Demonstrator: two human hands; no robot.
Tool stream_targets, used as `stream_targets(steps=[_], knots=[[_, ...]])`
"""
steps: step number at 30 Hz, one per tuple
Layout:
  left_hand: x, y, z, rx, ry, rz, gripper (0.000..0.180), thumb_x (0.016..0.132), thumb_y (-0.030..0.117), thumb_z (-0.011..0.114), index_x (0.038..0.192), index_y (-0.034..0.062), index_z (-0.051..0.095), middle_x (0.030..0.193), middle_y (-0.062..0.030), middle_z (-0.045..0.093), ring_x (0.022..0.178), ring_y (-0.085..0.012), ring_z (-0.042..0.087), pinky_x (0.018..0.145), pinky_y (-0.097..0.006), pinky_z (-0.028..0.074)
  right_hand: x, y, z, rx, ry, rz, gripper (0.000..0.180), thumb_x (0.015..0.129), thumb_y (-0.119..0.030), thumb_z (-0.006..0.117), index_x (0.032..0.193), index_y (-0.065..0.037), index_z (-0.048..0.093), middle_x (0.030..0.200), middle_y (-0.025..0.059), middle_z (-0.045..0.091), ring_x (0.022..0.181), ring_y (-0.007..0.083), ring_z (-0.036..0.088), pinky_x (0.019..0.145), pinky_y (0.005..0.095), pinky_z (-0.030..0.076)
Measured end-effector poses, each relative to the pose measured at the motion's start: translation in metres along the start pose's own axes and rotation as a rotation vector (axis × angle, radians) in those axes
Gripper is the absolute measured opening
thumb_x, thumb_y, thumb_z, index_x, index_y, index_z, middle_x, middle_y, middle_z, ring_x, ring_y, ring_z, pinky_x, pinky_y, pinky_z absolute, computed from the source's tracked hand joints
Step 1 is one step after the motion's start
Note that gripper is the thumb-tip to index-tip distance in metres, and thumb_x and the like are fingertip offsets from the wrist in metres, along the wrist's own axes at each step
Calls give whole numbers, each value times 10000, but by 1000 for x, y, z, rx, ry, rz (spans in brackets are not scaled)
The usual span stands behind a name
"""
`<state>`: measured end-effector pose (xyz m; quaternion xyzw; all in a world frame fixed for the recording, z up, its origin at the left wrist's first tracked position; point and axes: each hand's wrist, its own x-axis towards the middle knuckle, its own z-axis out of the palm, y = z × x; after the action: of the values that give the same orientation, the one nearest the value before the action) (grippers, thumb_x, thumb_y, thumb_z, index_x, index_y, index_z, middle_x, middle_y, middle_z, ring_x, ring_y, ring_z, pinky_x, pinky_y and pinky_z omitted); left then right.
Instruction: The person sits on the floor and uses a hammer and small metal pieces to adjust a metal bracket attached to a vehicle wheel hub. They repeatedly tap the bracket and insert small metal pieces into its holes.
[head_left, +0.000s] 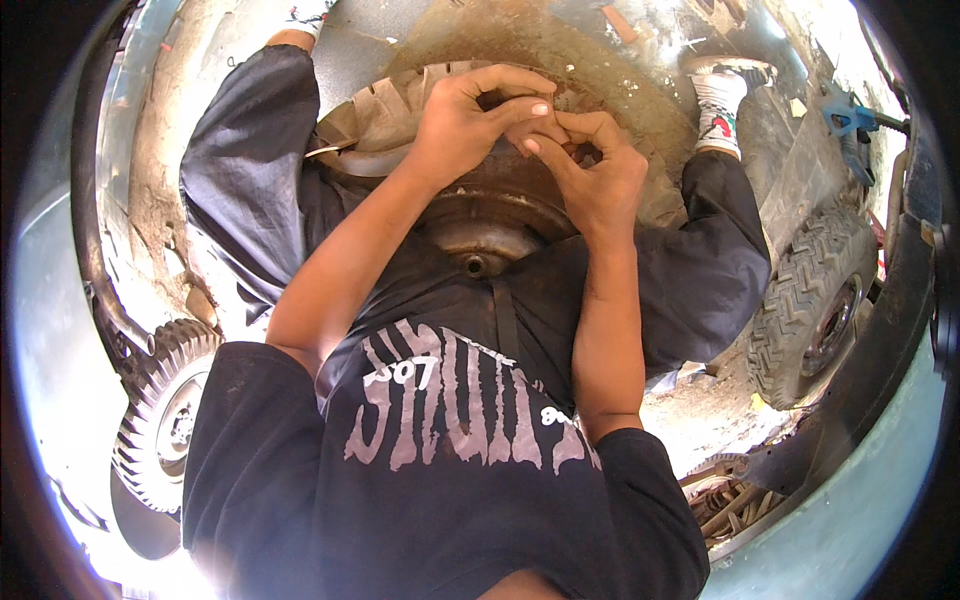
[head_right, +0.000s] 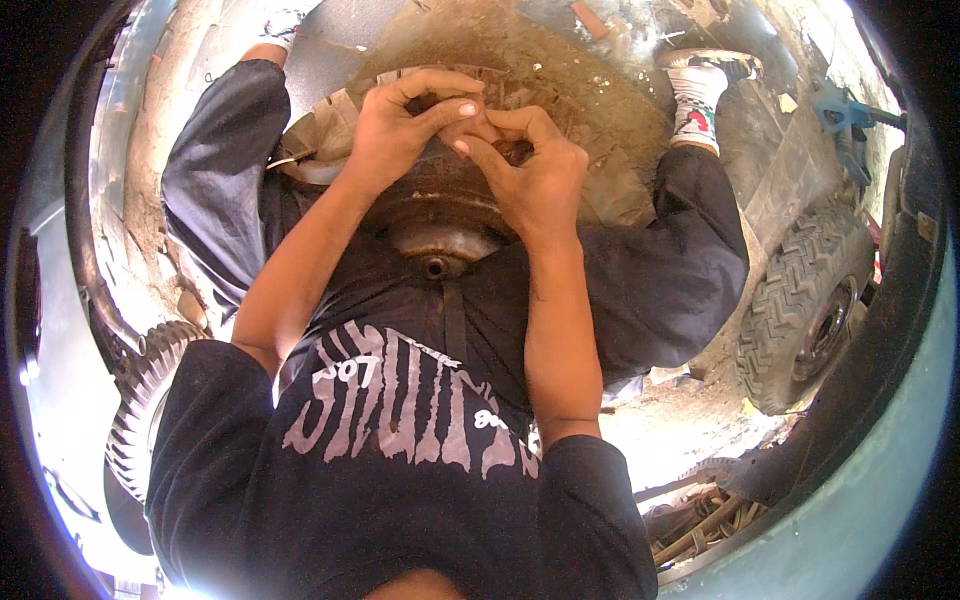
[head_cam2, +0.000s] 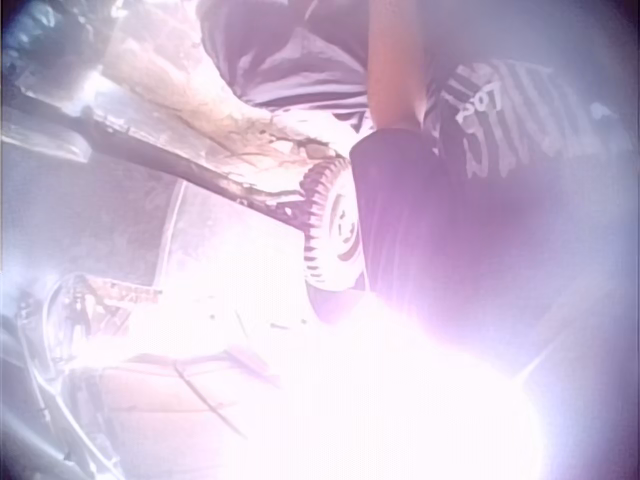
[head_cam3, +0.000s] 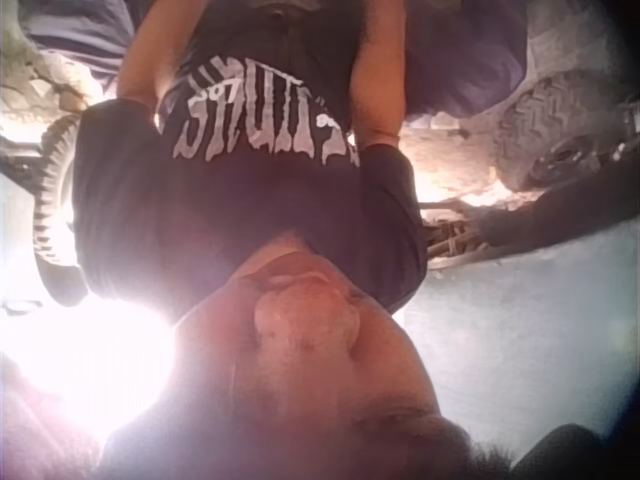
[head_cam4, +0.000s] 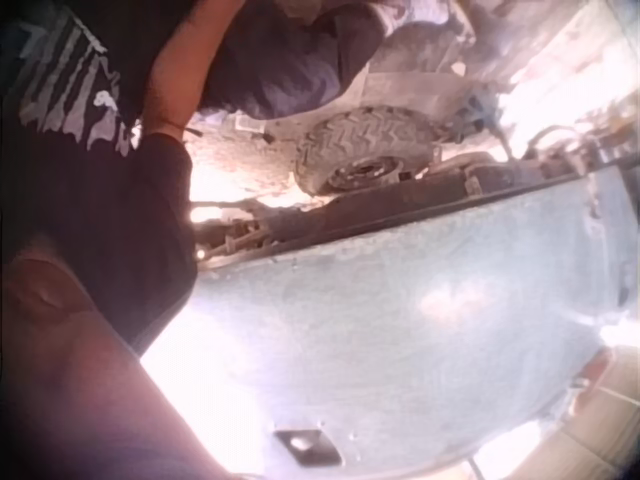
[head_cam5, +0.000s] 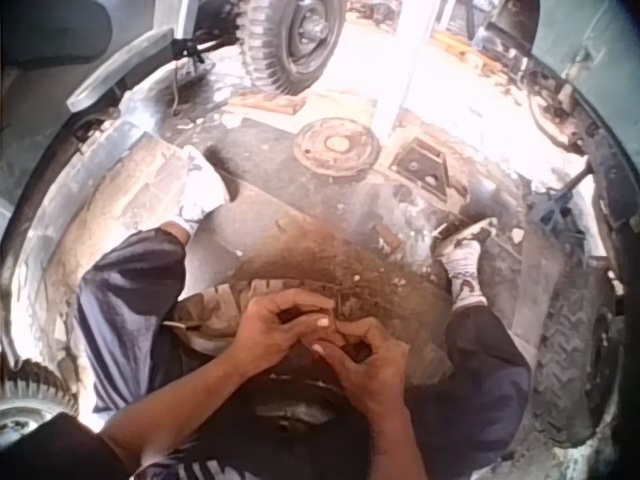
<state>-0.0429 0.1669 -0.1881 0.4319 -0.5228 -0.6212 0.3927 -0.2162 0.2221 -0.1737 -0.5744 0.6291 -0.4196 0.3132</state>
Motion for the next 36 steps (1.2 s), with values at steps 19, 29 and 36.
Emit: stream_targets(steps=[19, 29, 36], knots=[[11, -3, -19, 57, -73, 5, 243, 925, 128, 813, 1136, 12, 792, 1023, -69, 785, 939, -113, 699, 885, -282, 559, -10, 11, 14, 589, -106, 326, 246, 1005, -202, 747, 1124, 7, 697, 895, 83, 744, 816, 109, 675, 735, 254, 526], [7, 4, -12, 267, 16, 51, 232, 909, 153, 837, 1064, -17, 801, 981, -66, 786, 863, -124, 711, 799, -299, 595, -9, -1, 18, 261, 77, 37, 309, 885, -107, 847, 1154, -30, 717, 964, 105, 782, 892, 165, 747, 771, 308, 599], [9, 2, -17, -12, -52, -184, 274, 921, 139, 824, 1148, -7, 776, 1016, -69, 777, 881, -128, 708, 833, -312, 597, -12, 0, 20, 221, 19, 112, 334, 918, 21, 780, 1244, 24, 711, 1085, 122, 775, 928, 160, 745, 788, 276, 610]])
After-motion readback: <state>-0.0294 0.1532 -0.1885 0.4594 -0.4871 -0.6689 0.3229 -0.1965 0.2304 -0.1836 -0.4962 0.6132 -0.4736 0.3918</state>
